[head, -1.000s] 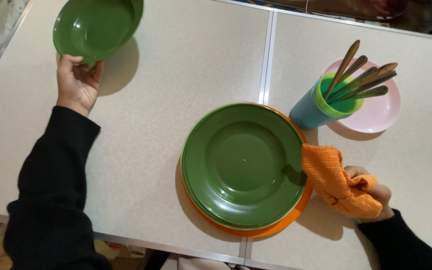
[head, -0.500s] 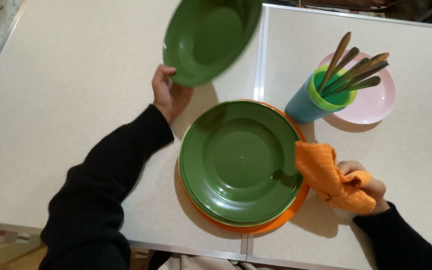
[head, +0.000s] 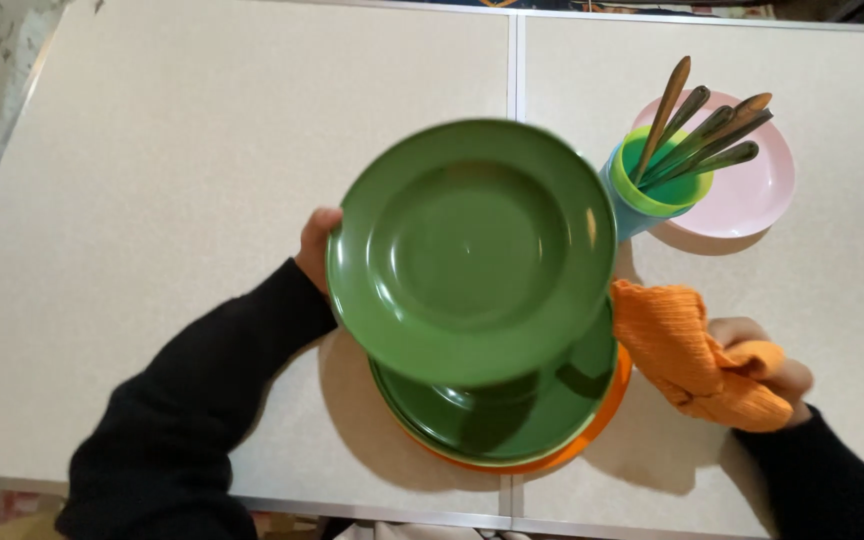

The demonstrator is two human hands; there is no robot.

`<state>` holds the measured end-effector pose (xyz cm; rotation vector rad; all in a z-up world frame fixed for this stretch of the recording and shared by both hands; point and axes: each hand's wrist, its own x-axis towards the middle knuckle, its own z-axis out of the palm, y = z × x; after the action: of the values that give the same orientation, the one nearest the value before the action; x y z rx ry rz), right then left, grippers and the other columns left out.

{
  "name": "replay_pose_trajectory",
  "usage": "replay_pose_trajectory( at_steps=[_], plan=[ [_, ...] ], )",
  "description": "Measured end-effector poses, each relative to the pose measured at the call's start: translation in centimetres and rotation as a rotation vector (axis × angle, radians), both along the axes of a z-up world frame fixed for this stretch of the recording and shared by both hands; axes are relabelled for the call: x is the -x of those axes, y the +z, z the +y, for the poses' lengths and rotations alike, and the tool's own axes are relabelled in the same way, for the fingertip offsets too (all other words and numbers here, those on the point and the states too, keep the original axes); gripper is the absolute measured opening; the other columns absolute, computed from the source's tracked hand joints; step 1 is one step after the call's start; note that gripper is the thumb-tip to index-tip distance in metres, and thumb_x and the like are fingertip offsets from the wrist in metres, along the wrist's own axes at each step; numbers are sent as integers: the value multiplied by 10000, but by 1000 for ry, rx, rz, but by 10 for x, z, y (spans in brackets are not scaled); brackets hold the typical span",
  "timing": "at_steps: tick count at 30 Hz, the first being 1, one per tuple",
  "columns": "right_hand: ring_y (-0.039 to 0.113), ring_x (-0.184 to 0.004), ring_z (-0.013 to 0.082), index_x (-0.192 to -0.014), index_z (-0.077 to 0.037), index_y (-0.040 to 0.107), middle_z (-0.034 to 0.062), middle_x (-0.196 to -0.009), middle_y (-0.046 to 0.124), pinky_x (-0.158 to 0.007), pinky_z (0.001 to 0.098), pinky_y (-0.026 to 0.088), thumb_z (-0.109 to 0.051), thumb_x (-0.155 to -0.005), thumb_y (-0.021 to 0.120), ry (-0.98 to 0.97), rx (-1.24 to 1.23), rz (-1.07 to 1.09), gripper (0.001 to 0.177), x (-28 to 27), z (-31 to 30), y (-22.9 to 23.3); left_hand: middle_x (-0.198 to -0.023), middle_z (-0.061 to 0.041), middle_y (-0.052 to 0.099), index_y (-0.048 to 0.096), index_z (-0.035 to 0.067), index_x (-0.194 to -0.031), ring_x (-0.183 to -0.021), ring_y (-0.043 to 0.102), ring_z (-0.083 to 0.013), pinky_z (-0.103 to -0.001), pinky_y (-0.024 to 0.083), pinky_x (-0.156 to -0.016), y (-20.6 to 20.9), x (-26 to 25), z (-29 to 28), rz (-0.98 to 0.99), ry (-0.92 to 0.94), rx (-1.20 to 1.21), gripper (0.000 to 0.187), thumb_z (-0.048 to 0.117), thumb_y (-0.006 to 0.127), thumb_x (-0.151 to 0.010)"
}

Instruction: Wiping green and pink plates with an orange cloth and stacking them.

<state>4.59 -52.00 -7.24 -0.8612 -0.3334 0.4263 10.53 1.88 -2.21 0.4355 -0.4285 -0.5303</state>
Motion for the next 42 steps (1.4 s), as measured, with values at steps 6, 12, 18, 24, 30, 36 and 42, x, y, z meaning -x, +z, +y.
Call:
replay_pose_trajectory(
  at_steps=[6, 12, 18, 24, 30, 36, 42],
  plan=[
    [532, -579, 450, -957, -151, 723, 256, -706, 599, -461, 543, 403, -205, -766, 624, -267, 115, -145, 221, 35, 55, 84, -1216, -157, 742, 684, 19, -1299, -1089, 723, -293, -414, 605, -918, -60, -16, 24, -10, -121, -159, 534, 420, 702, -946],
    [582, -1395, 345, -1384, -30, 562, 175, -1457, 605, -1214, 464, 460, -127, -1001, 407, -189, 1027, -974, 424, 21, 140, 179, -1434, -208, 602, 429, 10, -1525, -1256, 648, -319, -444, 607, -999, -53, -14, 16, -6, -128, -157, 867, 357, 887, -876],
    [622, -1172, 266, -1529, -273, 482, 55, -1529, 565, -917, 396, 526, -328, -916, 588, -275, 1708, -1887, 625, 6, 201, 184, -1501, -218, 538, 374, 18, -1558, -1312, 609, -354, -488, 571, -1061, -6, -6, 2, -143, -205, -218, 981, 380, 930, -835],
    [610, -1110, 346, -1477, -221, 544, 101, -1498, 568, -1006, 398, 496, -202, -911, 588, -252, 1567, -1812, 568, 5, 246, 158, -1420, -243, 590, 369, -40, -1528, -1197, 669, -313, -416, 614, -955, -20, -2, 6, -60, -104, -289, 1045, 284, 976, -741],
    [544, -1178, 388, -1423, -33, 558, 180, -1474, 540, -1063, 563, 410, -319, -945, 553, 278, 1129, -1604, 557, 9, 235, 189, -1371, -211, 637, 471, -36, -1464, -1187, 664, -307, -441, 571, -975, -11, 10, 5, -95, 11, -367, 935, 362, 894, -732],
    [405, -1417, 384, -1473, -117, 529, 128, -1605, 427, -1230, 558, 217, -276, -912, 581, 274, 1398, -1705, 585, -18, 202, 206, -1449, -256, 551, 311, 2, -1563, -1203, 648, -365, -489, 616, -904, -46, 7, 17, -13, 0, -319, 990, 163, 866, -759],
    [374, -1458, 440, -1523, -43, 428, 298, -1567, 390, -1227, 527, 308, 21, -826, 531, -76, 1477, -1811, 707, -29, 236, 181, -1437, -249, 575, 398, -44, -1514, -1268, 615, -370, -506, 540, -1051, -19, 22, 0, -91, -81, -333, 906, 210, 873, -785]
  ],
)
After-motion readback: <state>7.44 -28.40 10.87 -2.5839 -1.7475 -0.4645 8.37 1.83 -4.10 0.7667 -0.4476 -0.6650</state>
